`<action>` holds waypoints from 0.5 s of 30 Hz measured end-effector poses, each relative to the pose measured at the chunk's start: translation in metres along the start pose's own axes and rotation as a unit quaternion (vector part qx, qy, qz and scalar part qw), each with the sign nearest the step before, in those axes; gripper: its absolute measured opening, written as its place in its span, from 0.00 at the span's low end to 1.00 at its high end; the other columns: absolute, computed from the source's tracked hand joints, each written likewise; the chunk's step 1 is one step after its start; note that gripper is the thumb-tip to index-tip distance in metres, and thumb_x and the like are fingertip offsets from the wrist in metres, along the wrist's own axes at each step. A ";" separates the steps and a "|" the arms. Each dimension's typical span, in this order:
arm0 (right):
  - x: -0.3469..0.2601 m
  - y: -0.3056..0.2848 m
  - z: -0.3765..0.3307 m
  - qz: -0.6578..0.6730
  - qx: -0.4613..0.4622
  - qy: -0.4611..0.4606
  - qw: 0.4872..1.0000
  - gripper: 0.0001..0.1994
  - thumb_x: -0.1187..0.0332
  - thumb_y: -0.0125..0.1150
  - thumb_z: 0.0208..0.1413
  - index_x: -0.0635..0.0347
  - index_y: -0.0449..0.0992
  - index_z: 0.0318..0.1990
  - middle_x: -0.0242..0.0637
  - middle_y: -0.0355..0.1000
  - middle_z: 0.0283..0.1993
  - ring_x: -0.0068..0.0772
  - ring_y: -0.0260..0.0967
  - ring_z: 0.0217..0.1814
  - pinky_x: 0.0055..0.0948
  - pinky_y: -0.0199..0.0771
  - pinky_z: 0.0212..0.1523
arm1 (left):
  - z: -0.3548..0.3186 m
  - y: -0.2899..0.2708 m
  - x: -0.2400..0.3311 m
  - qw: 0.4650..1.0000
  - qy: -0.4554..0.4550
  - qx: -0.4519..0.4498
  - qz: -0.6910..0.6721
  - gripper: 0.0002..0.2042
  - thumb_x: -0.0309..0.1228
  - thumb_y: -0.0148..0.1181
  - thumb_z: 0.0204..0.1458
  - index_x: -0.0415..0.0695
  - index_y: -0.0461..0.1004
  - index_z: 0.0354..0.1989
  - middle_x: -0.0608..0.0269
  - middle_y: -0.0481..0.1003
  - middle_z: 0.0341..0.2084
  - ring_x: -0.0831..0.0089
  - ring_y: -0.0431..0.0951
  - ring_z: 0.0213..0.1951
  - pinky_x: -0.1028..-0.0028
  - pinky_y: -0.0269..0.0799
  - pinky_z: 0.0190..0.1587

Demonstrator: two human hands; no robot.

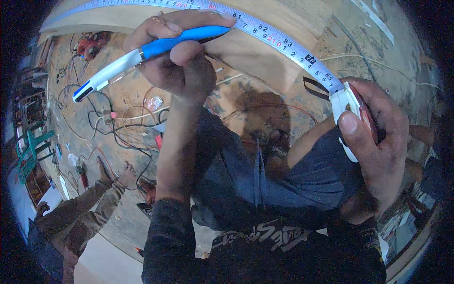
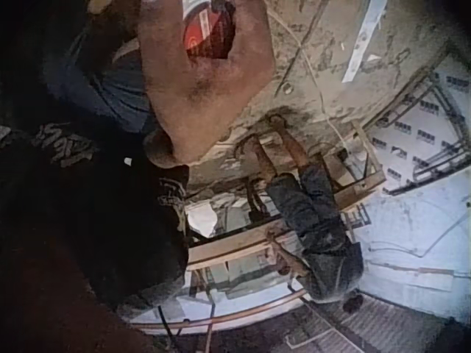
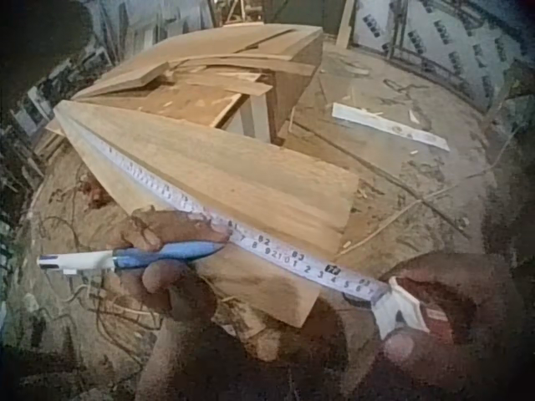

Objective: The person measures a long wooden plank with a tape measure, marks it with a pen using a square ruler, and then holds the wood while a coworker cuts it using a power tool.

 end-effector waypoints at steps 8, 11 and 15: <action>-0.001 0.002 0.002 -0.006 -0.030 -0.029 0.999 0.23 0.60 0.63 0.52 0.68 0.73 0.50 0.37 0.73 0.43 0.26 0.68 0.46 0.26 0.66 0.49 | 0.001 -0.008 -0.002 0.999 0.001 -0.005 -0.032 0.20 0.49 0.44 0.64 0.42 0.55 0.41 0.53 0.80 0.22 0.73 0.78 0.24 0.81 0.67 0.35; -0.002 -0.005 0.000 -0.003 -0.023 -0.009 1.000 0.23 0.59 0.64 0.52 0.68 0.73 0.50 0.38 0.73 0.44 0.26 0.69 0.46 0.26 0.66 0.50 | 0.004 0.007 -0.005 0.998 0.047 0.025 -0.029 0.20 0.49 0.43 0.64 0.42 0.55 0.41 0.53 0.80 0.22 0.73 0.78 0.23 0.81 0.66 0.35; -0.002 -0.004 -0.001 -0.023 -0.029 0.002 0.999 0.23 0.59 0.63 0.53 0.68 0.73 0.50 0.37 0.73 0.44 0.26 0.68 0.46 0.26 0.66 0.50 | -0.001 -0.005 -0.013 0.993 0.107 -0.035 -0.038 0.20 0.49 0.43 0.64 0.42 0.55 0.41 0.52 0.80 0.22 0.74 0.78 0.23 0.81 0.66 0.34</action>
Point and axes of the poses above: each hand's wrist, its own z-axis towards the middle knuckle, its own y-axis out of the palm, x = y × z, the point moved 5 cm from there along z, towards the middle knuckle
